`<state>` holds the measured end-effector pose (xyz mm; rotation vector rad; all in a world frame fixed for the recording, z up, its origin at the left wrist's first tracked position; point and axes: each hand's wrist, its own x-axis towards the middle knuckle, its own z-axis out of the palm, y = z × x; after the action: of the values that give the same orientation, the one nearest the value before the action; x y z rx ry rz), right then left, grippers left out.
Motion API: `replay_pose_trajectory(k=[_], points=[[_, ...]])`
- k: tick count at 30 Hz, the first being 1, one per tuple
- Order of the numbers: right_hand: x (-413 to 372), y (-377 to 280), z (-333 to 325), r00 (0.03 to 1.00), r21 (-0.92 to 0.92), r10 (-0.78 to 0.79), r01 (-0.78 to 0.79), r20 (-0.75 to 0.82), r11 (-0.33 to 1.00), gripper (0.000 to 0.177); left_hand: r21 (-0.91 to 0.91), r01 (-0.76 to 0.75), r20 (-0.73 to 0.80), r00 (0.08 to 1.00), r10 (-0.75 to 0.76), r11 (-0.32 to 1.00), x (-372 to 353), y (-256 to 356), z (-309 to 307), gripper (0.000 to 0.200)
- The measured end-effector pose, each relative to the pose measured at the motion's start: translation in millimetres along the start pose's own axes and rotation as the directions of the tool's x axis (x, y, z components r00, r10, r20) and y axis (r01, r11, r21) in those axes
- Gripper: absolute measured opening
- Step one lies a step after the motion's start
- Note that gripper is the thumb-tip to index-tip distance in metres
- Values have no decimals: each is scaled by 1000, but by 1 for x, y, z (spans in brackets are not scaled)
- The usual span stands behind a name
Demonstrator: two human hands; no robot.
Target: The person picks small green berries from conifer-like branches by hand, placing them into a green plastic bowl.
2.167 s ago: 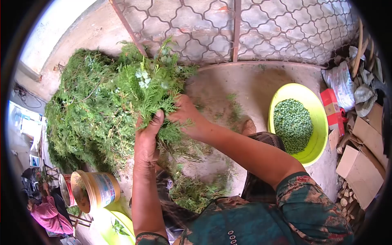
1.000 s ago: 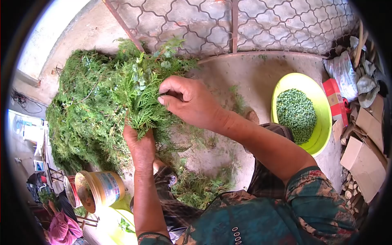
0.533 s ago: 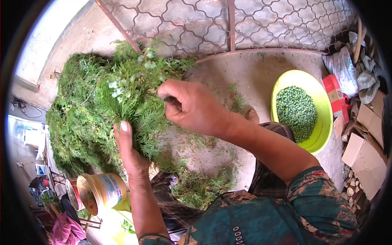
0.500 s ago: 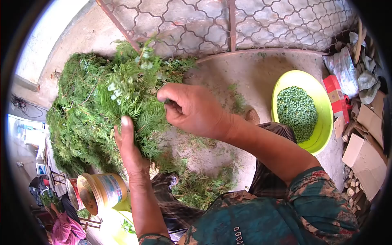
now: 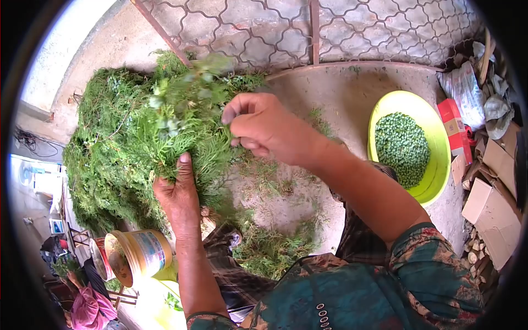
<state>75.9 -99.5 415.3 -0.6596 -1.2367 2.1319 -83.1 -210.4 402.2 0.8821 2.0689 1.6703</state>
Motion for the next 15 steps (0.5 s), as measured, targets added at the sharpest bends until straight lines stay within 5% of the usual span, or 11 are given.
replay_pose_trajectory(k=[1, 2, 3, 4, 6, 7, 9, 10, 12, 13, 15], points=[[0, 2, 0, 1000, 0, 1, -1, 0, 1000, 5, 49, -113, 42, 993, 111, 992, 6, -1, -5, 23], [1, 7, -1, 987, -396, -140, 162, 84, 904, 6, 94, -224, 89, 972, 216, 970, 9, -3, -9, 21], [3, 13, -2, 948, -706, -233, 317, 217, 633, 8, 33, -323, 99, 943, 318, 946, 10, -3, -9, 16], [6, 24, -1, 948, -705, -231, 316, 217, 634, 8, 34, -321, 99, 944, 316, 947, 9, -4, -8, 16], [10, 48, 1, 883, -924, -423, 318, 206, 214, 8, 157, -459, 191, 883, 429, 875, 7, -6, -6, 16], [12, 50, -4, 884, -925, -421, 314, 202, 215, 8, 156, -457, 194, 884, 426, 876, 5, -6, -7, 16], [23, 39, -21, 691, -978, -696, 195, 193, -78, 11, 60, -67, 122, 991, 59, 996, -1, -3, -12, 32], [25, 28, -30, 692, -979, -697, 190, 188, -76, 11, 6, 136, 104, 985, -136, 991, -3, 0, -13, 41], [20, -7, -42, 856, -683, -464, 199, -229, 703, 16, -238, 98, -61, 991, -115, 966, -5, 7, 1, 50], [16, -13, -41, 856, -688, -466, 200, -224, 698, 16, -99, 104, -41, 993, -108, 990, 1, 1, -4, 50], [7, -14, -34, 986, 32, -115, 119, -120, 992, 21, 43, 116, -27, 993, -114, 992, 9, -9, -14, 49]])
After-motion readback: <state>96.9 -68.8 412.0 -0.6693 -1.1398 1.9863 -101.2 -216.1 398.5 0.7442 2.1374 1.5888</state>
